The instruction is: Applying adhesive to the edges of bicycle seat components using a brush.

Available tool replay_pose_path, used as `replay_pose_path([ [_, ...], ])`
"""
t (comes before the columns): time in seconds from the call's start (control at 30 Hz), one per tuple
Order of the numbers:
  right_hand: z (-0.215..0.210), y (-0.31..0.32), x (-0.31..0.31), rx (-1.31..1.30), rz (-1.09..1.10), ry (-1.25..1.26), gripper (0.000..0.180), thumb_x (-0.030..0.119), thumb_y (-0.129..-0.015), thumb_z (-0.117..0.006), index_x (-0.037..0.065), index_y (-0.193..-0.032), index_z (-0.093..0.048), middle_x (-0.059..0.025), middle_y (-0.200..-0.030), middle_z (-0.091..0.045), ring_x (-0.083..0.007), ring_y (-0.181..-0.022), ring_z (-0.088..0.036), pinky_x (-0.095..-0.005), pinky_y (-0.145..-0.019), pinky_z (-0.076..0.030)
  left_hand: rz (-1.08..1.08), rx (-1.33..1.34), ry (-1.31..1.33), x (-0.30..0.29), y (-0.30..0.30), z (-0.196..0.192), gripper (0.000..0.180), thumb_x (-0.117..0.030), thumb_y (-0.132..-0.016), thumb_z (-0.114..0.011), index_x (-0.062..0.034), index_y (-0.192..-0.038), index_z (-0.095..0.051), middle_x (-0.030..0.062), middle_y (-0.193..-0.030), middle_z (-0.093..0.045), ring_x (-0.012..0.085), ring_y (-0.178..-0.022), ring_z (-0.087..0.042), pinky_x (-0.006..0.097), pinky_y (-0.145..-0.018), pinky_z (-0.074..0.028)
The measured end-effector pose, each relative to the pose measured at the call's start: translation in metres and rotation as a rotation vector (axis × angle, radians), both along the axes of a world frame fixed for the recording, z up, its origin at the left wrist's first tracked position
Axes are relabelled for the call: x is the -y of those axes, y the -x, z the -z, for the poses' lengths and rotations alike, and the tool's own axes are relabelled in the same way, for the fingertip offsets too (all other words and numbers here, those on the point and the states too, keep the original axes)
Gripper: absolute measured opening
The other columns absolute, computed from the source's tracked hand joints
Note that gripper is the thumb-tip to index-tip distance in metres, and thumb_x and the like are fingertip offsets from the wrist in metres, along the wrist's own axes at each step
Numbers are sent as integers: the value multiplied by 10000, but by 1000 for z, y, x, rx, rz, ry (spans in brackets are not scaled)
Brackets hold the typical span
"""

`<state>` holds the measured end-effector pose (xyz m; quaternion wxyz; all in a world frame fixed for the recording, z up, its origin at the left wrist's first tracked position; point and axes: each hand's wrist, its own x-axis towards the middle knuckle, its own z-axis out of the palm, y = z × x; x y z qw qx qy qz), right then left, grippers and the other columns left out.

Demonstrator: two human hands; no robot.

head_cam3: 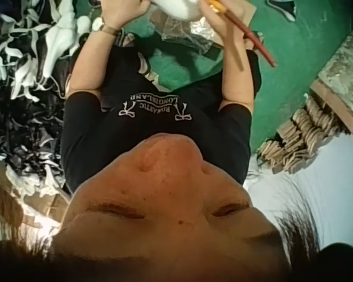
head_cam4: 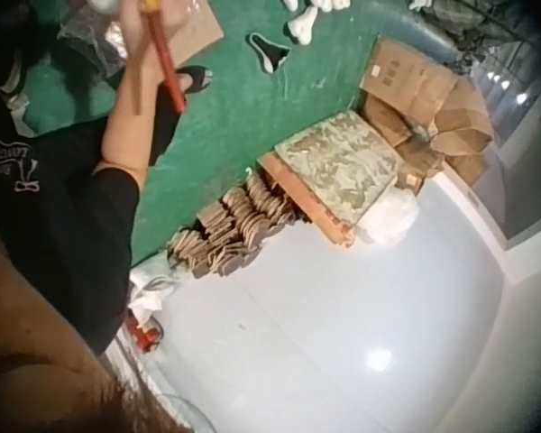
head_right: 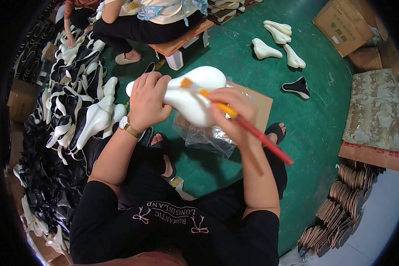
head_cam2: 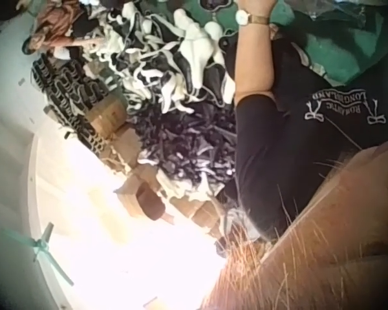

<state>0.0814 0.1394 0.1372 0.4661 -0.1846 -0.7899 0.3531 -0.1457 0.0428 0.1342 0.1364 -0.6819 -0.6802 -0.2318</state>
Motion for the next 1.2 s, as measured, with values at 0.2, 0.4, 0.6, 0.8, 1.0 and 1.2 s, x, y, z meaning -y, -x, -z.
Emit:
replay_pose_path([
  [0.2, 2, -32, -13, -39, 144, 132, 142, -50, -736, -668, 4, -866, -651, -108, -906, -648, -196, -848, -626, -288, -775, -493, -14, 5, 31, -2, 2, 4, 459, -119, -578, -616, -41, -1029, -582, 125, -989, -538, 304, -980, -519, 392, -873, -408],
  [0.4, 6, -10, -2, 61, -40, 263, 114, -3, -757, -677, 27, -866, -656, -78, -890, -655, -170, -847, -618, -277, -757, -483, -10, -18, -33, 0, 0, -2, 461, -115, -579, -619, -44, -1033, -580, 123, -1000, -540, 303, -975, -520, 395, -871, -406],
  [0.6, 3, -53, -18, -233, 123, 426, 77, -32, -810, -625, -14, -885, -623, -66, -930, -605, -132, -786, -581, -249, -714, -481, -34, -6, -74, 3, 8, -3, 455, -99, -568, -611, -25, -1016, -580, 120, -951, -527, 298, -944, -512, 382, -856, -405],
  [0.8, 12, -53, -21, -152, 55, 491, 101, -35, -828, -627, -23, -926, -611, -70, -948, -595, -126, -819, -588, -239, -749, -485, -61, 20, -59, 3, 10, -4, 459, -106, -559, -609, -32, -1012, -585, 127, -946, -530, 312, -911, -513, 396, -825, -410],
  [1.0, -12, -81, -20, -329, 239, 416, 90, -30, -830, -627, -18, -917, -607, -78, -926, -606, -133, -797, -601, -243, -713, -493, -102, 144, 1, 2, 18, 9, 486, -185, -563, -648, -42, -1024, -595, 146, -961, -549, 337, -925, -521, 408, -818, -433],
  [1.2, -24, -145, -34, -660, 551, 264, 144, 32, -876, -591, -33, -1004, -587, -135, -945, -631, -177, -758, -628, -287, -696, -533, 215, 924, 259, -69, -22, -24, 560, -326, -749, -722, 0, -1181, -575, 161, -1050, -637, 229, -980, -606, 345, -863, -468],
])
